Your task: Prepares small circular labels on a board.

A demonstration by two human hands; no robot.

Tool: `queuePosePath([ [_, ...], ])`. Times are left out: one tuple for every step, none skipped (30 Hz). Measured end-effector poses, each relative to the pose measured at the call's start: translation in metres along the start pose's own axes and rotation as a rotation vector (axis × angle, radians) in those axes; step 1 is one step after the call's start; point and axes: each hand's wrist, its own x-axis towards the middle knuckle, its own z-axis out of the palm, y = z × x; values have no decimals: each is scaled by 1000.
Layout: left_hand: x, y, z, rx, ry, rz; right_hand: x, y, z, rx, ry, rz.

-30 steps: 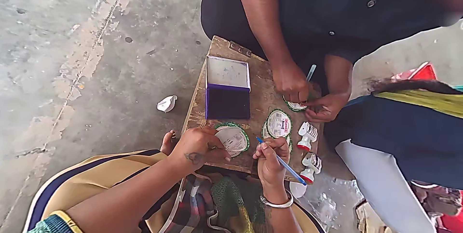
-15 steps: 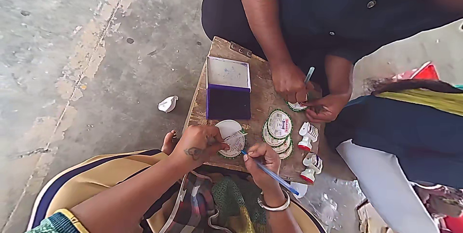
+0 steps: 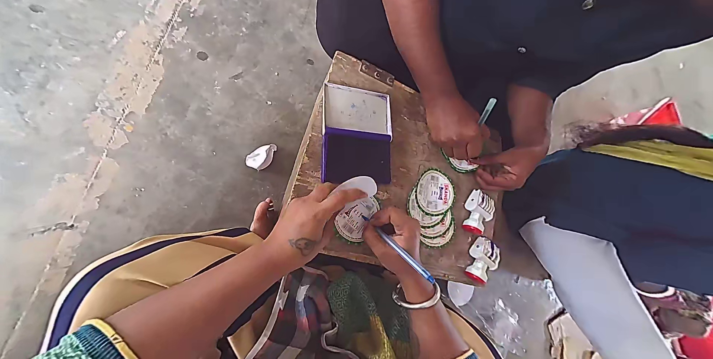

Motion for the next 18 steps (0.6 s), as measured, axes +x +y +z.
queuePosePath([
  [0, 2, -2, 0, -35, -14, -1, 0, 1, -26, 14, 4],
  [1, 3, -3, 3, -59, -24, -1, 0, 1, -37, 17, 4],
  [0, 3, -3, 10, -70, -28, 0, -1, 1, -29, 7, 4],
  [0, 3, -2, 23, -72, -29, 0, -1, 0, -9, -11, 6],
  [-1, 2, 0, 31, -71, -23, 1, -1, -1, 11, -19, 8],
  [-2, 2, 1, 36, -75, -13, 0, -1, -1, 26, -17, 6],
  [-2, 1, 1, 36, -81, 0, 0, 0, -1, 35, -8, 1],
  [-2, 1, 1, 39, -90, 7, 0, 1, 0, 37, -5, 0],
  [-2, 0, 1, 45, -99, 12, 0, 1, 1, 30, -8, 5],
  [-3, 0, 2, 49, -109, 18, 0, 1, 1, 20, -14, 11],
  [-3, 0, 3, 51, -117, 22, -1, 0, 1, 14, -14, 16],
  [-3, 0, 3, 54, -121, 23, 0, 0, 2, 10, -6, 17],
  [-3, 0, 2, 59, -123, 23, 1, 0, 3, 10, 5, 14],
  [-3, 0, 2, 60, -124, 21, 1, 0, 3, 9, 10, 15],
  [-3, 1, 1, 58, -121, 21, 1, -1, 3, 6, 5, 18],
  [-3, 1, 1, 56, -120, 21, 0, -1, 3, 5, -5, 24],
  [-3, 0, 1, 60, -115, 26, 0, -1, 2, 8, -14, 30],
  [-3, 1, 2, 62, -114, 26, 0, -2, 2, 12, -13, 35],
])
